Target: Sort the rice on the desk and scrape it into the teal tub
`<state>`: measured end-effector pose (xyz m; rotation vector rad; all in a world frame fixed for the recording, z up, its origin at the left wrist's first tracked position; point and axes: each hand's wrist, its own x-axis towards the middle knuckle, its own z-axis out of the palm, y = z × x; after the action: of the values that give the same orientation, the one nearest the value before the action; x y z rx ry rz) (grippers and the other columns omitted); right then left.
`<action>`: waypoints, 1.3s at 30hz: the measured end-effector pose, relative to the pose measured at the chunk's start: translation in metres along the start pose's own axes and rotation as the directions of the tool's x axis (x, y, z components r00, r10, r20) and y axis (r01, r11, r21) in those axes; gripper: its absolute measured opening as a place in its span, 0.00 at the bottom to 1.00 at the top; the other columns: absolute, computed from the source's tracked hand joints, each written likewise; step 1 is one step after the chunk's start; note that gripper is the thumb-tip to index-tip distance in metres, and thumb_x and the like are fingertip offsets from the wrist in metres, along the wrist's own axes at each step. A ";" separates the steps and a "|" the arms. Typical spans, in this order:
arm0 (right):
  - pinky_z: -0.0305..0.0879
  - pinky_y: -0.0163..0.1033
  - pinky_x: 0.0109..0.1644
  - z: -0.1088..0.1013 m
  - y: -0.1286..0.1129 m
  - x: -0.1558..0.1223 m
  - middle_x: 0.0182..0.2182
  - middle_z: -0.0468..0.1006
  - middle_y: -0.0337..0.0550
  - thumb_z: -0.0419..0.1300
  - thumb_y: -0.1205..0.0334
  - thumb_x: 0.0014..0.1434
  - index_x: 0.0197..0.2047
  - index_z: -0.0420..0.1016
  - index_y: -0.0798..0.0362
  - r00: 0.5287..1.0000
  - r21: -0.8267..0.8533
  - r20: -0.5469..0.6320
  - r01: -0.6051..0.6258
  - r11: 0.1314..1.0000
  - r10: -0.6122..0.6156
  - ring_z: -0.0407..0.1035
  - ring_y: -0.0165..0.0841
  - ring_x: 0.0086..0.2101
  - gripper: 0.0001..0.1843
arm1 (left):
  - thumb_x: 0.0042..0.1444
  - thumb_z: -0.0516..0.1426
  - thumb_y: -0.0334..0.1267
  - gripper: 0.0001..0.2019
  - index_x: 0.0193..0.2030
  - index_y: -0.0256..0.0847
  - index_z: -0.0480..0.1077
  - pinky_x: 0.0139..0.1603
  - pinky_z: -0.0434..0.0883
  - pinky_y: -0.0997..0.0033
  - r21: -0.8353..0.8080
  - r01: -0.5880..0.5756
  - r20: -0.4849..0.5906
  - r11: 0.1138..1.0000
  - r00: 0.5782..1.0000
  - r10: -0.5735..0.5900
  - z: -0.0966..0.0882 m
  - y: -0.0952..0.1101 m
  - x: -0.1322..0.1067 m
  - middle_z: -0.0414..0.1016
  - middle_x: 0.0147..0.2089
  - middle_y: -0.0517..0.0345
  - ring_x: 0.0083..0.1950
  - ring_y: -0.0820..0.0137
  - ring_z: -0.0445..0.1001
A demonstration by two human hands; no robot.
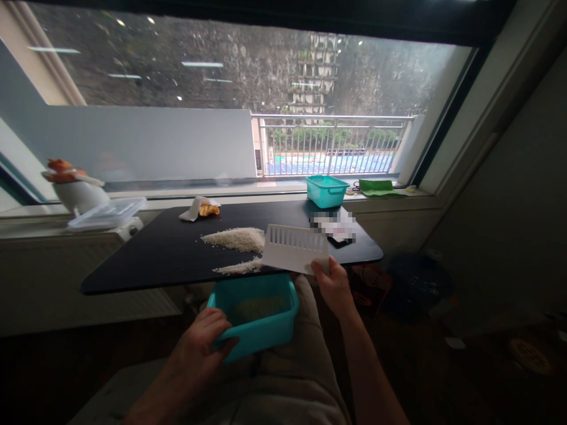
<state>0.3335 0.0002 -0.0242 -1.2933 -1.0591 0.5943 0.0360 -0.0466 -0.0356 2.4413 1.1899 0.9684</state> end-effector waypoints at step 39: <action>0.73 0.42 0.31 0.005 -0.004 -0.002 0.31 0.82 0.45 0.67 0.39 0.48 0.39 0.78 0.53 0.996 0.029 0.082 0.024 0.999 -0.026 0.73 0.38 0.29 0.26 | 0.55 0.61 0.30 0.10 0.25 0.42 0.67 0.38 0.69 0.65 0.001 0.001 -0.023 1.000 1.000 -0.001 0.001 -0.001 -0.001 0.70 0.31 0.58 0.38 0.63 0.69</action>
<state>0.3272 0.0003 -0.0209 -1.2380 -1.1295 0.6459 0.0356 -0.0465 -0.0373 2.4369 1.1990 0.9988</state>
